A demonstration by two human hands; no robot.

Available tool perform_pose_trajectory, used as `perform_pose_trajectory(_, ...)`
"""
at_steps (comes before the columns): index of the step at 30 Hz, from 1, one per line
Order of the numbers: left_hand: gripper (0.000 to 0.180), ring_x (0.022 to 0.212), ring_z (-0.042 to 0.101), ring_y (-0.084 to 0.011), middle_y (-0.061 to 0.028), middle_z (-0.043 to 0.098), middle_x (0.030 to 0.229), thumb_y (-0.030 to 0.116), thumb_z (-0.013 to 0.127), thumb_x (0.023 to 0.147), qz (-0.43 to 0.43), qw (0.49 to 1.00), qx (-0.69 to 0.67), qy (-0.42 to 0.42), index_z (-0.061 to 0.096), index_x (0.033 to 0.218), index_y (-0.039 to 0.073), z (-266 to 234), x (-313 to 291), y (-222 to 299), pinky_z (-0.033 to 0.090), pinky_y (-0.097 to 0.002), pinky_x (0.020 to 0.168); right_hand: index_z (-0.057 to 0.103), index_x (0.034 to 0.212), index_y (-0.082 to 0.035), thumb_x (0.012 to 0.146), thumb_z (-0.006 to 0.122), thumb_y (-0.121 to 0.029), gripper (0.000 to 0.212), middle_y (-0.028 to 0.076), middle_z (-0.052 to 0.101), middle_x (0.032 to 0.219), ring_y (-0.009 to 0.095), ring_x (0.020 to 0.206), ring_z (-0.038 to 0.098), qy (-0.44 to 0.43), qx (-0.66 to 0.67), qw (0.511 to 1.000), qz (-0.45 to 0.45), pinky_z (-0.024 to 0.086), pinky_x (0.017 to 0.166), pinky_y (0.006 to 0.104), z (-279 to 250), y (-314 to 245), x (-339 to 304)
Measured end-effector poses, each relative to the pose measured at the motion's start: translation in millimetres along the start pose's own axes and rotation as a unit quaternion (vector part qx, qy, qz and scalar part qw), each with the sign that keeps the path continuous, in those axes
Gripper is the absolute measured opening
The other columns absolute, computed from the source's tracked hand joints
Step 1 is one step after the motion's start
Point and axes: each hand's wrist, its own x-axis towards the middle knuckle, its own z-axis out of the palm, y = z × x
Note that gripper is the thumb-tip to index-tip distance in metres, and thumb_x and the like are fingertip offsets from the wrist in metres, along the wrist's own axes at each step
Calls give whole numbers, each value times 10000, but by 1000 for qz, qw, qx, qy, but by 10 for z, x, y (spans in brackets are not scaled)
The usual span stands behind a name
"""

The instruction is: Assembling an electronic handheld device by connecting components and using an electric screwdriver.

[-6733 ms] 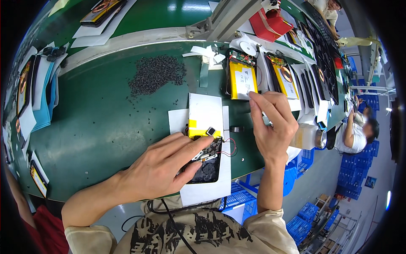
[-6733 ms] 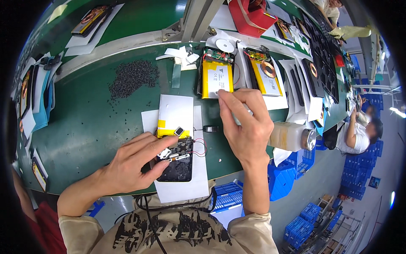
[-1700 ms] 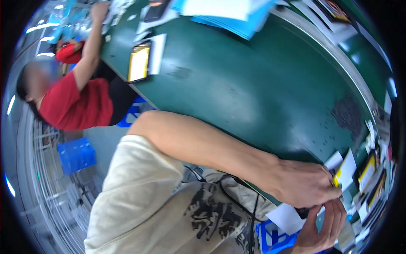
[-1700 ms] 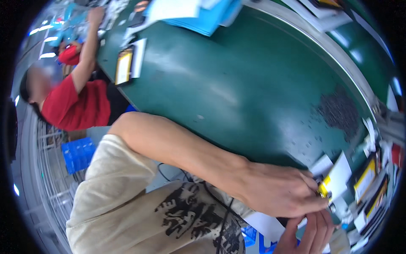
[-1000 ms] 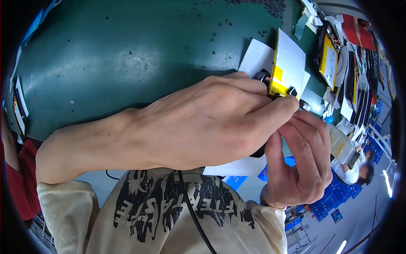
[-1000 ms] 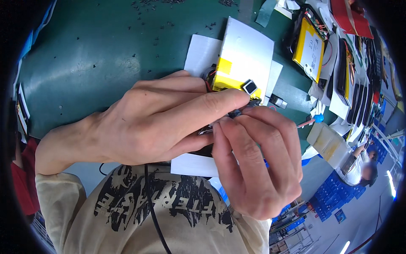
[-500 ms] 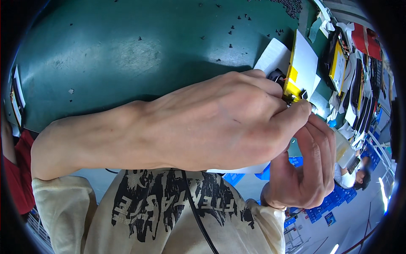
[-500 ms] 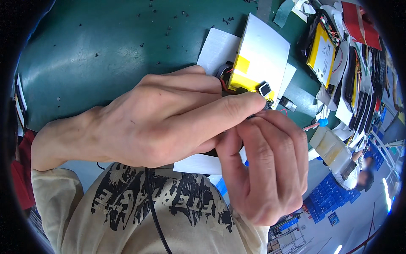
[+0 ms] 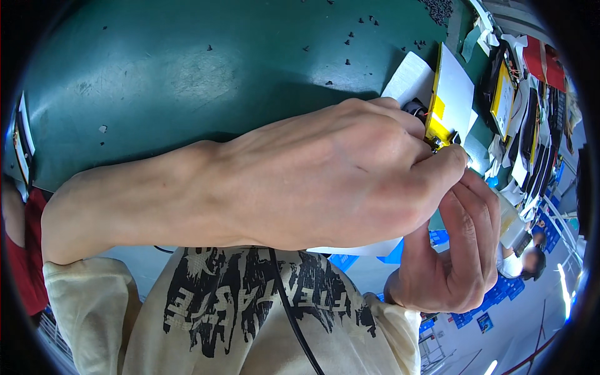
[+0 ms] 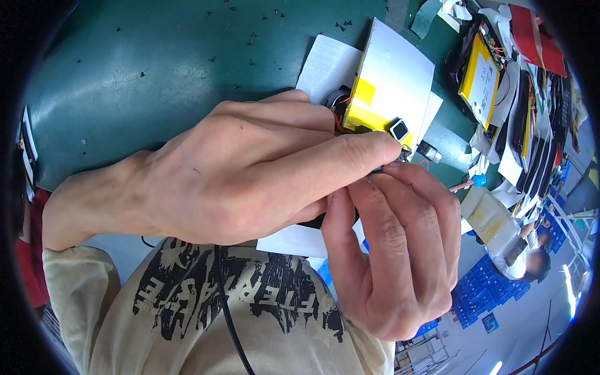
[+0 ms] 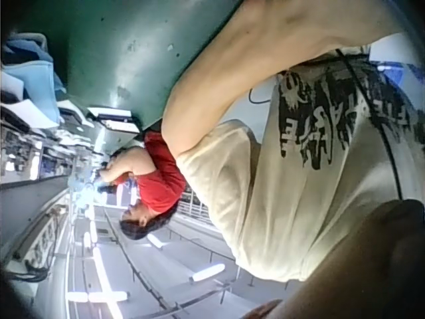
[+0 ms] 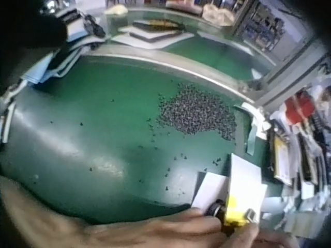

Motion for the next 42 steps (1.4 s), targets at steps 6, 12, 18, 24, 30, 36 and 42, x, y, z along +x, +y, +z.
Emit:
perform_pose_trajectory(6, 204, 568, 636, -289, -159, 585, 582, -30, 642, 762, -4, 1000, -14, -1, 578, 906, -159, 8, -21, -21, 535, -384, 549, 761, 906, 34, 584, 852, 4, 337, 155, 751, 894, 320, 925, 726, -14, 0, 1000, -2, 570, 826, 386, -18, 15, -3)
perform_pose_trajectory(12, 217, 599, 653, -294, -167, 595, 601, -14, 643, 803, -6, 1000, -21, -12, 582, 937, -173, 15, -30, -29, 541, -388, 557, 762, 900, 32, 595, 861, -30, 327, 150, 754, 905, 306, 951, 722, -17, 26, 999, 18, 556, 859, 383, -40, 32, -26)
perform_pose_trajectory(18, 291, 637, 671, -296, -183, 616, 628, -16, 647, 788, 17, 1000, 10, 4, 587, 1004, -201, 29, -62, -55, 555, -384, 586, 761, 895, 25, 610, 857, -28, 305, 150, 753, 911, 302, 947, 723, -32, 4, 999, 7, 559, 839, 379, -41, 45, -12)
perform_pose_trajectory(24, 347, 647, 678, -305, -193, 623, 635, -33, 655, 759, 21, 1000, -6, -13, 584, 1041, -221, -5, -39, -46, 567, -383, 616, 751, 890, 2, 583, 844, 50, 324, 94, 704, 841, 313, 859, 698, 15, -4, 1000, -18, 570, 742, 384, 47, 25, -26)
perform_pose_trajectory(30, 420, 642, 675, -293, -172, 617, 612, -27, 667, 749, 35, 999, 21, -21, 571, 1096, -244, -9, -40, -36, 570, -372, 635, 749, 877, -5, 574, 813, 61, 317, 95, 702, 859, 309, 886, 684, 6, 17, 1000, 3, 557, 768, 388, 12, 21, -37)
perform_pose_trajectory(36, 429, 636, 668, -274, -153, 614, 614, -6, 668, 762, 58, 998, 33, -12, 569, 1103, -248, 6, -21, -31, 558, -350, 622, 742, 860, 2, 558, 807, 66, 315, 98, 690, 846, 297, 848, 667, 0, -6, 1000, -7, 539, 737, 376, 4, 9, 10)
perform_pose_trajectory(42, 405, 644, 674, -272, -156, 629, 635, 35, 673, 757, 64, 997, 43, -14, 582, 1062, -215, 20, -18, -35, 555, -353, 626, 704, 812, 26, 552, 823, 50, 287, 97, 653, 779, 270, 756, 639, 14, 34, 999, -20, 496, 644, 335, 75, 70, 33)
